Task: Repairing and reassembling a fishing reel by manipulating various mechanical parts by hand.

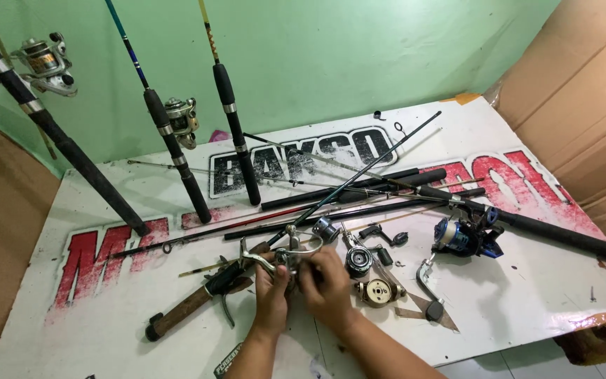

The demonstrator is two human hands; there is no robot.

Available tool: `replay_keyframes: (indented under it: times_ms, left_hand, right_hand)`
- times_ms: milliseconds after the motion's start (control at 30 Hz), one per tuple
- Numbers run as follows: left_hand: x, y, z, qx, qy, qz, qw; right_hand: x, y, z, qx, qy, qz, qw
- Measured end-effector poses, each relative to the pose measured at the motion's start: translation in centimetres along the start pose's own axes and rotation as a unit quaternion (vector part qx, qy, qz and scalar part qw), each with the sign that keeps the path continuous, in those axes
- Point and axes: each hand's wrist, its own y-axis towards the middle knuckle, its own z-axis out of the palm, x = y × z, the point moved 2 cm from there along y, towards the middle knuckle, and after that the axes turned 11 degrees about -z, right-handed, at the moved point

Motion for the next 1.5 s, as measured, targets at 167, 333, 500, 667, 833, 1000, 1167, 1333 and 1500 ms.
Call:
replay_keyframes:
  times_ms: [167, 333, 500, 667, 833, 1000, 1167, 1333, 1500]
  left_hand:
    - [-0.8, -0.6, 0.2, -0.014, 0.046, 0.002, 0.999]
    - [-1.5, -0.7, 1.2, 0.008, 0.018, -0.014, 1.000]
    - [-0.5, -0.4, 0.4, 0.018, 0.019, 0.022, 0.999]
    - [-0.8, -0.5, 0.6, 0.008, 0.008, -0.016, 1.000]
    - [-0.8, -0.6, 0.6, 0.003, 0.032, 0.004, 0.999]
    - [-1.4, -0.6, 1.0, 0.005, 0.033, 0.001, 0.999]
    - [-0.4, -0.1, 0.3, 0.007, 0.012, -0.006, 1.000]
    - [-0.3, -0.4, 0.4, 0.018, 0.031, 0.000, 0.999]
    - [0.5, -0.2, -0.7, -0.013, 0.035, -0.017, 0.999]
  right_hand:
    - [-0.8, -0.8, 0.0, 0.011, 0.014, 0.024, 1.000]
    - [-1.7, -1.6, 0.6, -0.004, 0.010, -0.006, 1.000]
    - [-0.5, 0.0, -0.5, -0.013, 0.036, 0.046, 0.998]
    - [-1.5, -1.3, 0.4, -0.006, 0.027, -0.003, 1.000]
    - [-0.6, -0.4, -0.4, -0.013, 0.027, 0.065, 0.997]
    - [-1.7, -0.8, 0.4, -0.001, 0.020, 0.003, 1.000]
    - [-0.2, -0.1, 0.2, -0.016, 0.040, 0.012, 0.999]
    - [-0.6, -0.2, 0.2, -0.007, 0.059, 0.074, 0.995]
    - [0.1, -0.2, 0.1, -0.010, 0.080, 0.075, 0.994]
